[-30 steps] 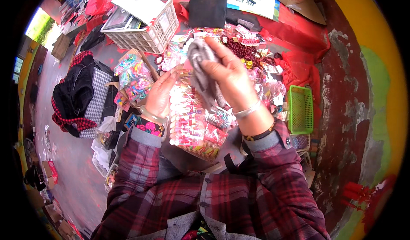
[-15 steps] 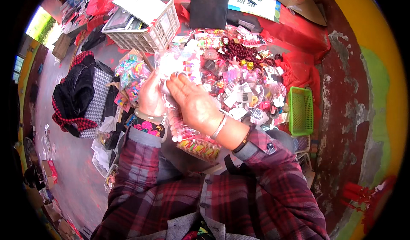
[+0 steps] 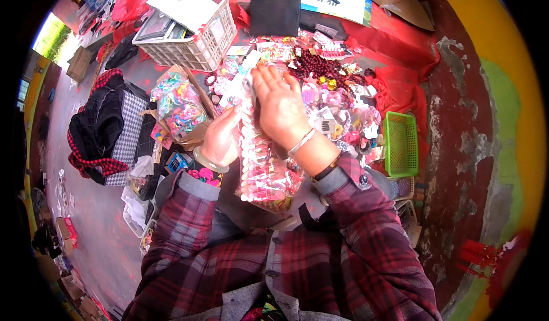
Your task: The person sits on the floor and sorts through various small items, including hair accessories and packaged goods, picking them up and placing them into a clear plastic bag.
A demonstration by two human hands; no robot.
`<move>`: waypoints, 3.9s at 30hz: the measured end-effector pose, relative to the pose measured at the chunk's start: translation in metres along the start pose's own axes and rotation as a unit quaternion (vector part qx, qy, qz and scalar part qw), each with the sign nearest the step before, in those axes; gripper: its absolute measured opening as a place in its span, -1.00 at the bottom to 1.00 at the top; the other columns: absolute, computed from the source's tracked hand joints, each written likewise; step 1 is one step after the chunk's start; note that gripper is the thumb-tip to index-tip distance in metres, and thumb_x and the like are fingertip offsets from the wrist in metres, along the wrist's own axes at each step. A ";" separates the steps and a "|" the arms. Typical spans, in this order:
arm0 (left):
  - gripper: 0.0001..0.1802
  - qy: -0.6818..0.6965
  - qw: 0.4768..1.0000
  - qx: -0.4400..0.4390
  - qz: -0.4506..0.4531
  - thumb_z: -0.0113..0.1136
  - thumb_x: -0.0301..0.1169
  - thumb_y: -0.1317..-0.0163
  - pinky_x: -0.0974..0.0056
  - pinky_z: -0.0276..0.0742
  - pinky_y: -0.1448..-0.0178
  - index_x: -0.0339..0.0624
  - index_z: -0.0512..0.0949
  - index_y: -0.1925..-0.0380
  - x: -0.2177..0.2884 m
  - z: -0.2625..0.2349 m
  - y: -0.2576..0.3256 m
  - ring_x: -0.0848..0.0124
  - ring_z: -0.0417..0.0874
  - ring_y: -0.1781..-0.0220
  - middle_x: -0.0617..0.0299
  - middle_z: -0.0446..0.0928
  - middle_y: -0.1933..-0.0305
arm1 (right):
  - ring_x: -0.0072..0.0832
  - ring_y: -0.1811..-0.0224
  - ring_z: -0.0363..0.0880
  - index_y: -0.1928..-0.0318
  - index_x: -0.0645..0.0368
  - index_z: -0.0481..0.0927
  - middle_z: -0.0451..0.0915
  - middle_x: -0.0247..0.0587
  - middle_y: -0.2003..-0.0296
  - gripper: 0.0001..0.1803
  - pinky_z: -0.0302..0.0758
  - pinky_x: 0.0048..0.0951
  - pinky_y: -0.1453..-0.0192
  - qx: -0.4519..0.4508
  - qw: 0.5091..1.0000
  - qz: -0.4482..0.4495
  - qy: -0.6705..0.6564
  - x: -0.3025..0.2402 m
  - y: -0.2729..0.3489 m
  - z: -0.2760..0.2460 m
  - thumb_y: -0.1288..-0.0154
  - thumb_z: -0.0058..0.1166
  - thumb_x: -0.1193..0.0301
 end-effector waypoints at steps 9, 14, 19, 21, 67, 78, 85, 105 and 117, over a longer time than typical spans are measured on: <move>-0.59 0.046 0.995 0.076 0.044 -0.20 -0.35 -0.41 0.28 0.38 -0.20 -0.42 0.28 -0.13 0.014 -0.009 -0.006 0.37 0.48 -0.08 0.08 0.43 -0.08 | -0.65 0.29 0.50 0.03 0.21 0.52 0.58 -0.35 0.23 -0.69 0.44 -0.63 0.18 0.197 0.853 0.164 -0.455 0.085 -0.008 -0.035 -0.32 -0.26 0.63; -0.59 0.088 0.994 0.059 0.039 -0.21 -0.35 -0.41 0.26 0.39 -0.20 -0.42 0.27 -0.14 0.014 -0.020 -0.010 0.34 0.48 -0.10 0.06 0.43 -0.08 | -0.74 0.35 0.43 0.06 0.22 0.49 0.52 -0.43 0.30 -0.79 0.38 -0.73 0.27 0.132 0.854 0.208 -0.459 0.084 -0.008 -0.063 -0.37 -0.16 0.56; -0.60 0.055 0.995 0.068 0.056 -0.20 -0.35 -0.41 0.27 0.38 -0.21 -0.42 0.28 -0.13 0.025 -0.018 -0.007 0.36 0.48 -0.11 0.07 0.45 -0.07 | -0.68 0.21 0.48 0.06 0.25 0.49 0.51 -0.36 0.23 -0.80 0.51 -0.65 0.17 0.179 0.844 0.112 -0.493 0.071 -0.016 -0.097 -0.38 -0.15 0.54; -0.61 0.061 0.994 0.065 0.060 -0.19 -0.36 -0.41 0.28 0.37 -0.21 -0.42 0.30 -0.11 0.027 -0.013 -0.008 0.37 0.48 -0.10 0.08 0.46 -0.05 | -0.47 0.13 0.53 -0.04 0.20 0.42 0.51 -0.21 0.11 -0.74 0.52 -0.43 0.04 0.197 0.753 0.131 -0.614 0.082 -0.011 -0.107 -0.39 -0.17 0.46; -0.60 -0.323 0.926 0.048 0.192 -0.22 -0.43 -0.41 0.35 0.37 -0.18 -0.38 0.27 -0.18 0.022 0.022 -0.001 0.41 0.46 -0.11 0.07 0.44 -0.10 | -0.47 0.18 0.56 -0.03 0.21 0.43 0.54 -0.24 0.13 -0.65 0.53 -0.50 0.07 -0.023 0.459 0.317 -0.830 0.031 0.046 0.045 -0.21 0.09 0.55; -0.43 -0.495 0.836 0.008 0.237 -0.08 -0.58 -0.21 0.25 0.51 0.04 -0.25 0.15 -0.27 0.012 0.031 0.003 0.09 0.60 0.07 -0.14 0.52 0.08 | -0.49 0.28 0.57 0.12 0.22 0.48 0.57 -0.24 0.27 -0.77 0.53 -0.50 0.18 0.036 0.497 0.362 -0.787 0.020 0.053 0.049 -0.22 -0.11 0.67; -0.26 -0.365 0.915 -0.025 0.173 0.02 -0.55 -0.11 0.25 0.45 -0.07 -0.26 -0.01 -0.32 0.006 0.024 -0.005 0.08 0.55 -0.06 -0.16 0.48 -0.01 | -0.47 0.28 0.57 0.08 0.23 0.44 0.56 -0.22 0.25 -0.74 0.54 -0.47 0.18 0.037 0.518 0.370 -0.771 0.023 0.050 0.039 -0.24 -0.15 0.68; -0.41 -0.529 0.835 -0.107 0.105 -0.21 -0.54 -0.25 0.07 0.48 0.38 -0.18 0.04 -0.31 0.005 0.038 0.003 -0.06 0.58 0.38 -0.19 0.52 0.36 | -0.44 0.34 0.57 0.16 0.23 0.45 0.57 -0.20 0.34 -0.79 0.53 -0.46 0.22 0.123 0.519 0.346 -0.772 0.029 0.050 0.025 -0.24 -0.21 0.65; -0.43 -0.488 0.844 -0.129 0.183 -0.16 -0.59 -0.17 0.06 0.51 0.24 -0.20 0.16 -0.25 0.012 0.050 0.004 -0.11 0.56 0.23 -0.20 0.52 0.20 | -0.41 0.24 0.57 0.07 0.22 0.46 0.57 -0.19 0.25 -0.75 0.51 -0.38 0.09 0.142 0.491 0.380 -0.771 0.048 0.053 0.032 -0.27 -0.20 0.59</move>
Point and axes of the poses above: each hand's wrist, its own y-axis away from the middle knuckle, its own z-axis out of the palm, x = y × z, the point moved 6 cm from there along -y, towards the middle knuckle
